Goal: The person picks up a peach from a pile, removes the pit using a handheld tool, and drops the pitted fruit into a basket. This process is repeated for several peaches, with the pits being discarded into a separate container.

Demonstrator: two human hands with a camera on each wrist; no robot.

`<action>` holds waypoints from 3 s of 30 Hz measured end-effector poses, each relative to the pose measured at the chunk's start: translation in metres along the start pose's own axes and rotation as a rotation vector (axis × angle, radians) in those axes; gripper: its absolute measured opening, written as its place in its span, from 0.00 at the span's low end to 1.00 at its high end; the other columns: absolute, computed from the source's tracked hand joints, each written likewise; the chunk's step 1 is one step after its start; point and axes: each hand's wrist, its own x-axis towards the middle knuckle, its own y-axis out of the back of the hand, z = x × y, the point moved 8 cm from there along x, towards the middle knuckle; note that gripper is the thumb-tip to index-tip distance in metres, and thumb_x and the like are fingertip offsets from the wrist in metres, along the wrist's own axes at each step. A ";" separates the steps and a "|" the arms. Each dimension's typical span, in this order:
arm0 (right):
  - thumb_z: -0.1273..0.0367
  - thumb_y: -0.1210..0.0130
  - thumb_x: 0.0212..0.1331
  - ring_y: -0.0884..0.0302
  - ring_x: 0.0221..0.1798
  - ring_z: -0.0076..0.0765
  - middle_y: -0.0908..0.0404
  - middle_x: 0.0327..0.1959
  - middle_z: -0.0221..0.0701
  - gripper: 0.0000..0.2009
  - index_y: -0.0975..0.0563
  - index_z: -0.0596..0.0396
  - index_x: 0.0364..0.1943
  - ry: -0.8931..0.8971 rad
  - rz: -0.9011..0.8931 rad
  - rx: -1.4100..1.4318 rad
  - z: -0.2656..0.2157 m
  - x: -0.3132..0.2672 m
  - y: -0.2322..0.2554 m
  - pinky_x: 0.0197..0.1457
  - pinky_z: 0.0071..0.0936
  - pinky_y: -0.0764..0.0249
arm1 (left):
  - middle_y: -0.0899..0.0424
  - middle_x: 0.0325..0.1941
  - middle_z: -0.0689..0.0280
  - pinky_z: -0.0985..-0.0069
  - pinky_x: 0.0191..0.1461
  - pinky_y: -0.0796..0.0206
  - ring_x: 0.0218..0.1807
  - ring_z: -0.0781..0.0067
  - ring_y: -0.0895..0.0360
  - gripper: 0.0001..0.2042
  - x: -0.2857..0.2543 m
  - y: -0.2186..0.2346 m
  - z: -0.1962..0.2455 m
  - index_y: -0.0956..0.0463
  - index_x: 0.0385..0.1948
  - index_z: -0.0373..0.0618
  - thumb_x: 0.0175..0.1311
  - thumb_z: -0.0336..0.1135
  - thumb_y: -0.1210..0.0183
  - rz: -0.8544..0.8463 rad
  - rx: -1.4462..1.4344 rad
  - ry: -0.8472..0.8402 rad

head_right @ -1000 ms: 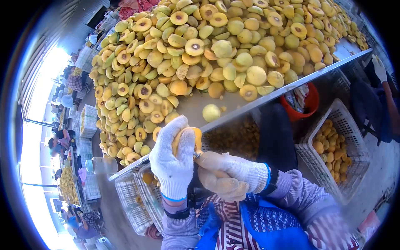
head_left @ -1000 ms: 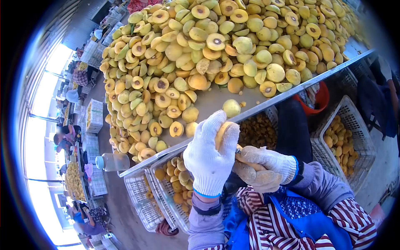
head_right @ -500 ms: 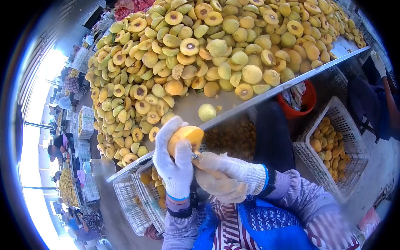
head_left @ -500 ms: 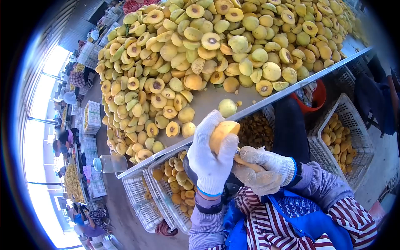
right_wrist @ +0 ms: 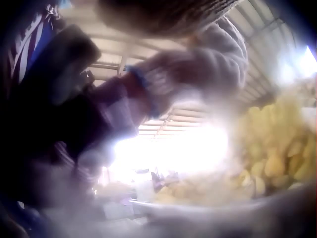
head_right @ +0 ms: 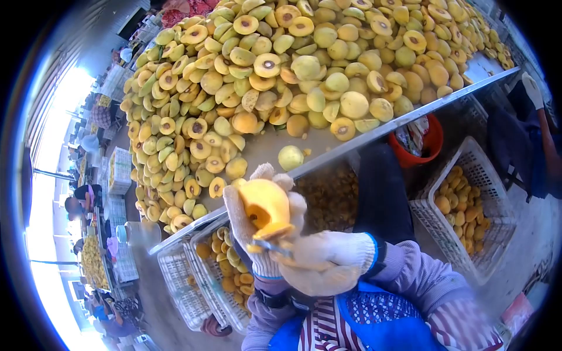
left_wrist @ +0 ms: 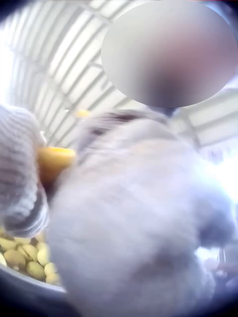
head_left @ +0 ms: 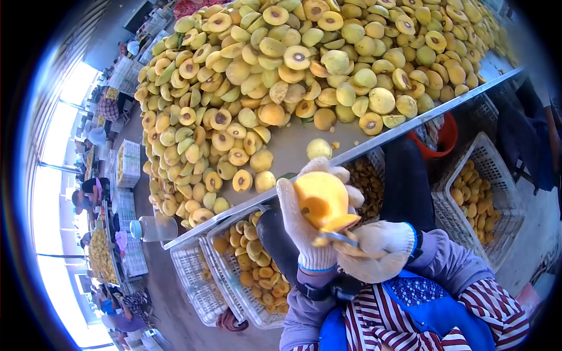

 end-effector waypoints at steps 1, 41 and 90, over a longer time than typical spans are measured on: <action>0.52 0.51 0.69 0.37 0.10 0.18 0.28 0.14 0.26 0.23 0.26 0.61 0.30 -0.003 -0.035 -0.040 -0.001 0.000 -0.005 0.10 0.15 0.42 | 0.21 0.50 0.48 0.65 0.41 0.21 0.43 0.54 0.17 0.35 0.003 0.001 -0.002 0.36 0.59 0.37 0.71 0.64 0.59 -0.025 -0.188 0.052; 0.66 0.43 0.62 0.32 0.20 0.16 0.25 0.21 0.24 0.15 0.26 0.59 0.48 0.135 0.701 -1.209 -0.062 0.034 -0.048 0.24 0.17 0.35 | 0.20 0.50 0.58 0.78 0.33 0.25 0.46 0.64 0.18 0.21 -0.004 0.084 0.096 0.33 0.60 0.45 0.68 0.41 0.44 0.331 0.262 -0.180; 0.55 0.49 0.68 0.38 0.13 0.16 0.34 0.15 0.20 0.14 0.28 0.50 0.32 0.061 0.472 -0.881 -0.046 0.008 -0.054 0.14 0.16 0.45 | 0.18 0.47 0.56 0.75 0.55 0.31 0.48 0.71 0.21 0.14 -0.024 -0.015 0.077 0.24 0.49 0.30 0.72 0.32 0.51 0.204 1.067 -0.335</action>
